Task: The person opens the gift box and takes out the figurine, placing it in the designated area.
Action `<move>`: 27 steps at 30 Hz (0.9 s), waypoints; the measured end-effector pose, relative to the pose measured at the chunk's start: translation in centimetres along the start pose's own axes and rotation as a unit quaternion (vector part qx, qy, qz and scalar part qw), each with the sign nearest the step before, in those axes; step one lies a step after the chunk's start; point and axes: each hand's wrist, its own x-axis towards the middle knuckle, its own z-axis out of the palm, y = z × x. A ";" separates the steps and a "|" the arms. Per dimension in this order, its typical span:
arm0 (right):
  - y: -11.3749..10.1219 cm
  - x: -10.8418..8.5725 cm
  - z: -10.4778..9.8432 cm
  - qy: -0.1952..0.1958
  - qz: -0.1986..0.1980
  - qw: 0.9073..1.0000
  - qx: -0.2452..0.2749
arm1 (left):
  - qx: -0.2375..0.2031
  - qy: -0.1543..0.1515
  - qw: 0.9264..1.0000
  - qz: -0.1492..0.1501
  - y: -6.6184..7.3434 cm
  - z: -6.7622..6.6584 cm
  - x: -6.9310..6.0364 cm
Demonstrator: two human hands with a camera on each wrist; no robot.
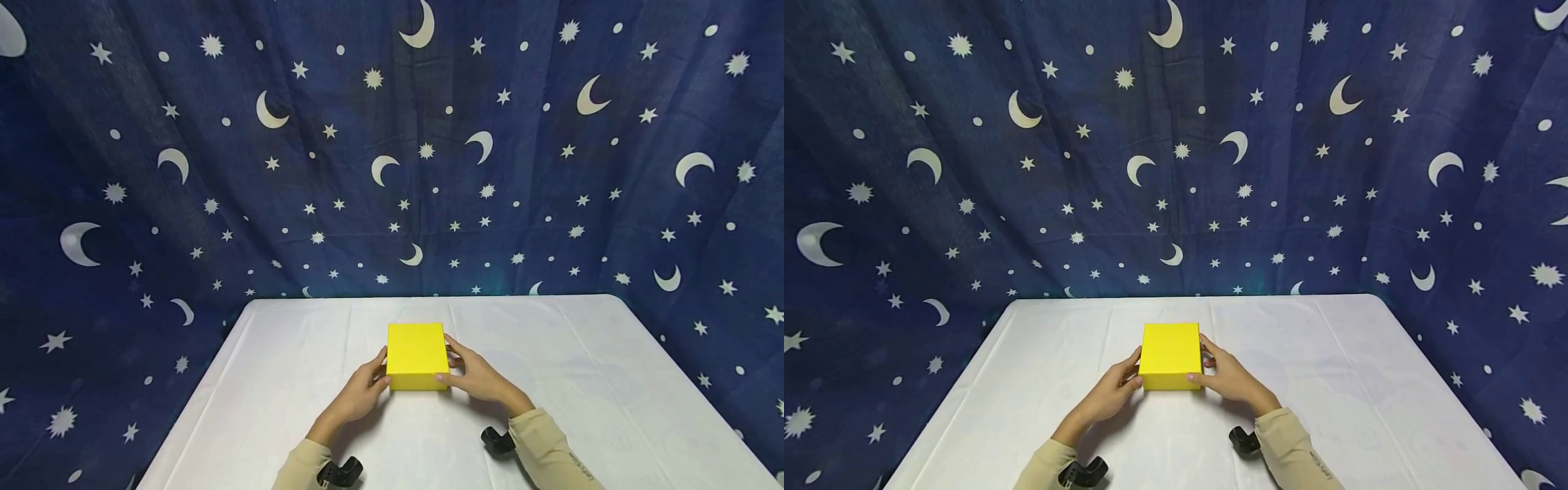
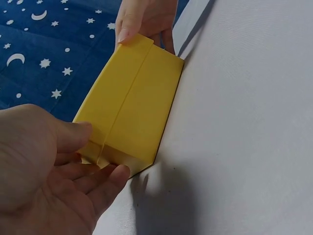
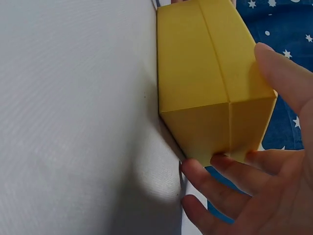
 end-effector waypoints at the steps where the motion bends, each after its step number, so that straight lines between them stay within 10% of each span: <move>1: 0.0 0.0 0.0 -0.002 0.001 1.000 0.006 | 0.001 0.001 1.000 -0.001 0.0 0.0 0.0; 27: -1.0 -0.2 -0.4 0.004 0.014 0.999 0.035 | -0.020 0.009 1.000 0.007 0.4 0.1 0.0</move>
